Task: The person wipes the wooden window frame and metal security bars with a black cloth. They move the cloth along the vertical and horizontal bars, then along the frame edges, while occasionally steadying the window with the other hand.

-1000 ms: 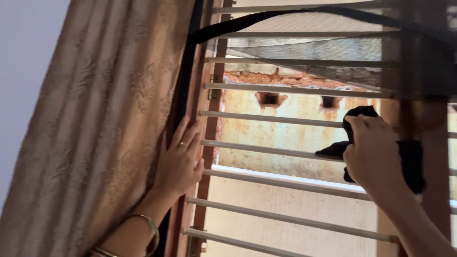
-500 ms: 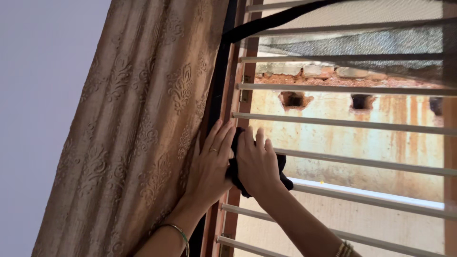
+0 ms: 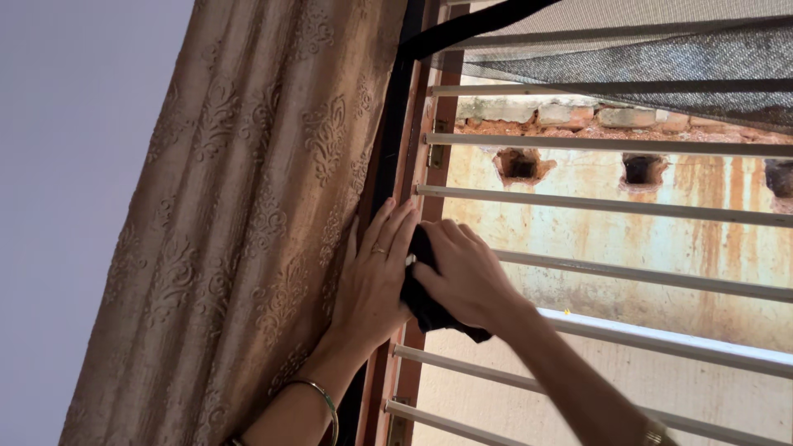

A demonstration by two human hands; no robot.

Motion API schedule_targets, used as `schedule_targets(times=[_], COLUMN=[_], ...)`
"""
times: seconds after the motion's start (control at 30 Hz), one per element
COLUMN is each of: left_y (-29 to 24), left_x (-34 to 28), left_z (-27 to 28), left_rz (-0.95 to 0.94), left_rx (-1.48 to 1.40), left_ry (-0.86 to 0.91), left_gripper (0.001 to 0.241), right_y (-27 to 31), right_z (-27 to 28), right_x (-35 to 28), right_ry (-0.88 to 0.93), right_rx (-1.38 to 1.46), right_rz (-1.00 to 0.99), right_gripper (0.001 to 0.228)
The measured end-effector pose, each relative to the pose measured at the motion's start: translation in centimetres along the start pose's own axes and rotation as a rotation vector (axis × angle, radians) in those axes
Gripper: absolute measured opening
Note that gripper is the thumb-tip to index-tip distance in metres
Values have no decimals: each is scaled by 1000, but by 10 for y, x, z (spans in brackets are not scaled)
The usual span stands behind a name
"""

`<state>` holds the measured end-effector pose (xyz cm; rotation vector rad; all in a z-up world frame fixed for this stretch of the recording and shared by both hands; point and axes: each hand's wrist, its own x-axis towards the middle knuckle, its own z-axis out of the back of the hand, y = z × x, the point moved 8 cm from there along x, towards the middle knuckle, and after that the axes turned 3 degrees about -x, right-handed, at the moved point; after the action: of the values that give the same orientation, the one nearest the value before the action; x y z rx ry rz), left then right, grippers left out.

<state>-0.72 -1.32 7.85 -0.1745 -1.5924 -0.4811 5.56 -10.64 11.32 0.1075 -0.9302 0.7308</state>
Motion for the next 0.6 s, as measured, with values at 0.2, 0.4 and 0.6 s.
schedule_targets(times=[0.2, 0.4, 0.6], left_y=[2, 2, 1], left_x=[-4, -3, -3], left_z=[-1, -5, 8], left_rz=[-8, 46, -22], left_rx=[24, 40, -78], left_ry=[-10, 59, -5], left_gripper=[89, 96, 77], right_y=[25, 23, 25], right_z=[33, -8, 4], right_x=[-33, 16, 27], right_ry=[-435, 56, -155], right_rx=[-210, -588, -501], right_rz=[537, 115, 97], right_gripper=[66, 67, 42])
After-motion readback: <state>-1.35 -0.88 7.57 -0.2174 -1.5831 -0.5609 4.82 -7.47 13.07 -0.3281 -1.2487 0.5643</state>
